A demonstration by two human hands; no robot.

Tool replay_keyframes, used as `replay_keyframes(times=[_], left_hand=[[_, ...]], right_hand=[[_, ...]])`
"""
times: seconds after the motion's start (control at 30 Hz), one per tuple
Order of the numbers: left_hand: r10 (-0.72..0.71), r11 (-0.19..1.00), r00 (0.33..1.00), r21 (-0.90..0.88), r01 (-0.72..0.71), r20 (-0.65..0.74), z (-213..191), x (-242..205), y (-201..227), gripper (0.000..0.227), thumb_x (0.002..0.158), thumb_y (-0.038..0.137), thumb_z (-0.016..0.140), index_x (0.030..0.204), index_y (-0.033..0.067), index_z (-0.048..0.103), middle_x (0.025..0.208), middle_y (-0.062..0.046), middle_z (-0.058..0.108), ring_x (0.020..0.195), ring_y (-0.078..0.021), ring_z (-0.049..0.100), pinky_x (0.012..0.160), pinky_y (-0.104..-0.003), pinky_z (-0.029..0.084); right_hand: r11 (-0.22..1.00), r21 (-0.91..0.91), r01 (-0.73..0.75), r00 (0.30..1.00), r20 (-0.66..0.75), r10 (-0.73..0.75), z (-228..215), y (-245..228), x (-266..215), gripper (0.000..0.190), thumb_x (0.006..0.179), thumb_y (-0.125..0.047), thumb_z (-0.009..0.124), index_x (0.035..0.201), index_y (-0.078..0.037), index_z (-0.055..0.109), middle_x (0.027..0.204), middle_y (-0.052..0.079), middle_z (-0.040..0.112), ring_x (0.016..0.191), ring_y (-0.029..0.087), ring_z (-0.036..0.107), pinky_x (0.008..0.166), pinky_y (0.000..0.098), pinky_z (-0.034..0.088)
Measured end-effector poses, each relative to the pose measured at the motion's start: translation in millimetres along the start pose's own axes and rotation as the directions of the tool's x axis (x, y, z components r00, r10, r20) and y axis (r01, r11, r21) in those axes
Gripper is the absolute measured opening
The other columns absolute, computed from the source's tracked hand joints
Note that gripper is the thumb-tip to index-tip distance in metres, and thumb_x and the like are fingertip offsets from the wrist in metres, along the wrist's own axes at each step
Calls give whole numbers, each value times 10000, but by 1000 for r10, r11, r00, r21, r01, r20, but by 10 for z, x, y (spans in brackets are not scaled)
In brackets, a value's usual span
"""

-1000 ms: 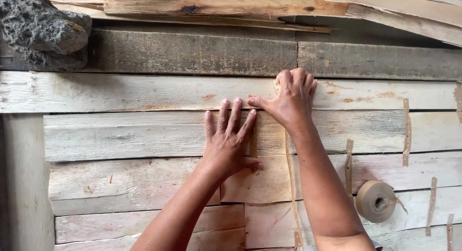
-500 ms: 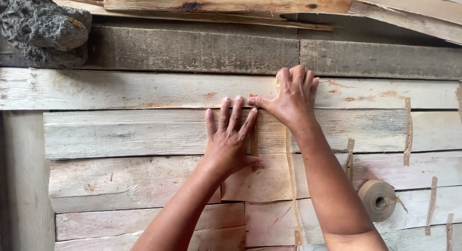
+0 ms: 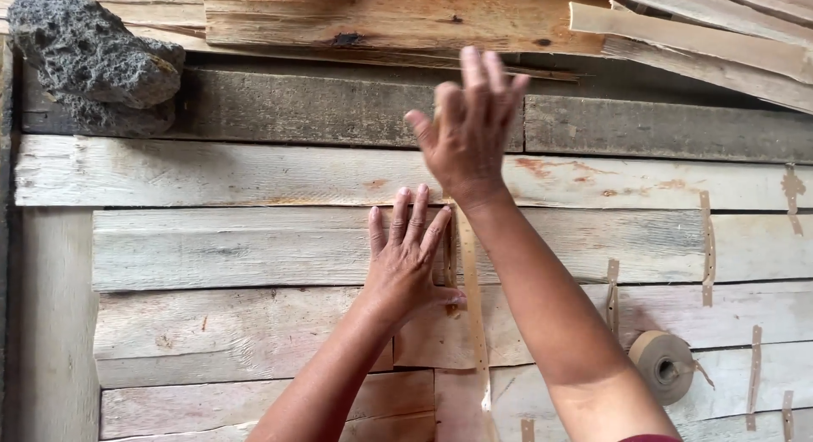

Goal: The person repeatedly applies short strips of adhesive tape onto a wooden plank surface. They tear strips from a roll, dip them into a container of brown paste, and press them onto the planks in a grid-like pattern. A utility knife is briefly handled but not used.

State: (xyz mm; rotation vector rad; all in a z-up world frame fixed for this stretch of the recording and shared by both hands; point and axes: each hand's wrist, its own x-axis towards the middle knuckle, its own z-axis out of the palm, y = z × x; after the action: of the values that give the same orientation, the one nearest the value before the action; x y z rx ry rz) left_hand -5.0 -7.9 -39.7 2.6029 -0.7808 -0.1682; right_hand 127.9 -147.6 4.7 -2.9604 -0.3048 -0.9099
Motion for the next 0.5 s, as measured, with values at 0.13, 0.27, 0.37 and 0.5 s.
replay_keyframes(times=[0.13, 0.27, 0.37, 0.5], left_hand=[[-21, 1000, 999, 20, 22, -39, 29, 9, 2, 1469, 419, 842, 921, 1578, 205, 281, 1674, -228, 61, 1550, -410, 34, 1143, -711, 104], [-12, 999, 999, 50, 14, -40, 60, -21, 2, 1497, 435, 923, 857, 1597, 202, 251, 1675, -248, 18, 1556, -413, -6, 1159, -705, 83], [-21, 1000, 1000, 22, 21, -14, -19, -14, 37, 1499, 414, 869, 906, 1593, 221, 243, 1678, -224, 8, 1551, -403, -15, 1149, -700, 69], [-37, 999, 999, 4, 37, -21, 0, -1, 19, 1504, 370, 835, 940, 1579, 235, 277, 1682, -204, 20, 1552, -394, 6, 1145, -696, 91]], right_hand=[[979, 101, 179, 975, 115, -190, 237, 18, -152, 517, 1072, -611, 610, 1145, -107, 521, 1620, 219, 304, 1525, 438, 238, 1225, 693, 72], [948, 305, 90, 981, 137, -138, 257, 5, -203, 472, 1041, -542, 672, 1079, -103, 503, 1614, 182, 314, 1531, 417, 213, 1244, 698, 136], [651, 715, -255, 967, 181, 180, -32, 108, -30, 402, 991, -432, 677, 1094, -95, 484, 1543, 207, 387, 1478, 427, 325, 1229, 634, 315], [230, 866, -445, 801, 270, 535, -375, 718, -30, 337, 951, -353, 727, 1090, -157, 490, 1342, 201, 570, 1214, 296, 600, 1025, 409, 551]])
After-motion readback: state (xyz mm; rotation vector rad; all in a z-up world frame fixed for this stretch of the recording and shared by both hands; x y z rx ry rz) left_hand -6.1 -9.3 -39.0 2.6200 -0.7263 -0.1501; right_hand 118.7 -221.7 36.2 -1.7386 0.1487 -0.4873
